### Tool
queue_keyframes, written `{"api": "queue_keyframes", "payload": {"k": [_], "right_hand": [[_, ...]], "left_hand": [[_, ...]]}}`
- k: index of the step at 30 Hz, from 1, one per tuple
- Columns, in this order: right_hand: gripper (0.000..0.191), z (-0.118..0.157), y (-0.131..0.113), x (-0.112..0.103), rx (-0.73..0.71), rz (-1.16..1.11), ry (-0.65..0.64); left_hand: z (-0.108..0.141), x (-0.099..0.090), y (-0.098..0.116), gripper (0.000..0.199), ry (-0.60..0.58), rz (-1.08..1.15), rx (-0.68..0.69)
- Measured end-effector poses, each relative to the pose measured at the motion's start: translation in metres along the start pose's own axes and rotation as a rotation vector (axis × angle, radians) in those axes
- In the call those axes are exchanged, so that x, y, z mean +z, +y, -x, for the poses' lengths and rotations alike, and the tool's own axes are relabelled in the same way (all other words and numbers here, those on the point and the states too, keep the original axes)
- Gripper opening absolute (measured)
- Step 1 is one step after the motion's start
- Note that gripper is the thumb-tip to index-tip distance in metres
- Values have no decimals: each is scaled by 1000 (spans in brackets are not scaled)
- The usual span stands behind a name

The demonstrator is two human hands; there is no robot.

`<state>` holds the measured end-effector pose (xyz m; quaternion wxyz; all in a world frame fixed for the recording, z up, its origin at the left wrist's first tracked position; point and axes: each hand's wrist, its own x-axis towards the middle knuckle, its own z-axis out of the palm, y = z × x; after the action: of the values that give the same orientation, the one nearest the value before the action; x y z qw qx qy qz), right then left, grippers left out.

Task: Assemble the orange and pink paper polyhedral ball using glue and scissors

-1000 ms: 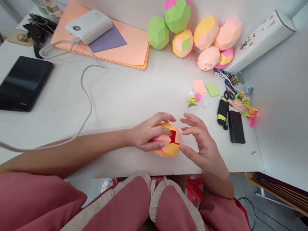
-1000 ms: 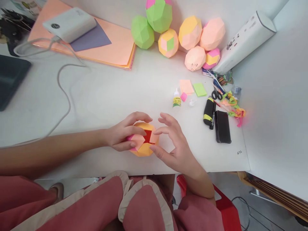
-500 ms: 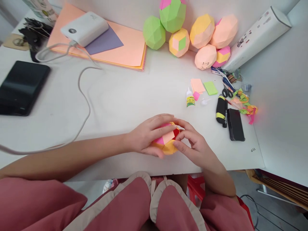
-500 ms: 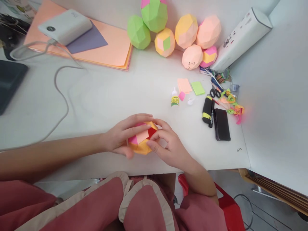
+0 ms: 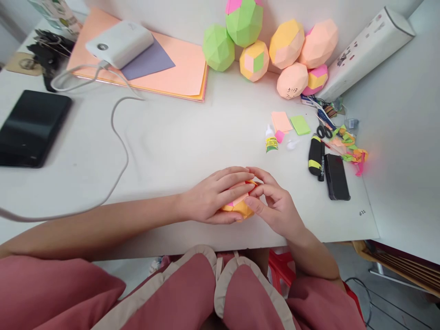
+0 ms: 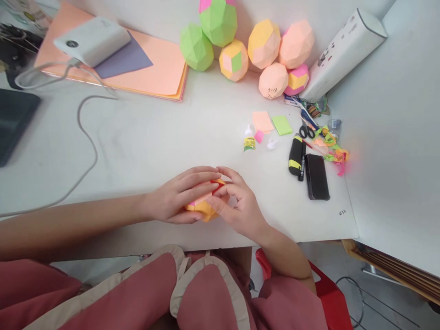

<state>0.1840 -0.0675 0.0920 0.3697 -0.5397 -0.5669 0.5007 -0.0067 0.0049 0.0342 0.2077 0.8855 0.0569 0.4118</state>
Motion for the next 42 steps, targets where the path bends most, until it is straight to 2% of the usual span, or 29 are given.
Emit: {"api": "queue_keyframes", "payload": {"k": [15, 22, 27, 30, 34, 36, 42], "right_hand": [[25, -2, 4, 0, 58, -9, -33], [24, -2, 6, 5, 76, -83, 5], [25, -3, 5, 6, 112, -121, -27], [25, -3, 6, 6, 120, -151, -9], [25, -4, 10, 8, 117, -224, 55], [28, -6, 11, 7, 120, -227, 77], [37, -8, 10, -6, 160, -84, 10]], "left_hand": [[2, 2, -2, 51, 7, -3, 7], [2, 2, -2, 50, 0, 0, -2], [2, 1, -2, 54, 6, 9, -4], [3, 1, -1, 63, 12, 17, -8], [3, 2, 0, 85, 55, -8, -63], [5, 3, 0, 92, 34, 5, -104], [11, 6, -3, 87, -11, 46, -222]]}}
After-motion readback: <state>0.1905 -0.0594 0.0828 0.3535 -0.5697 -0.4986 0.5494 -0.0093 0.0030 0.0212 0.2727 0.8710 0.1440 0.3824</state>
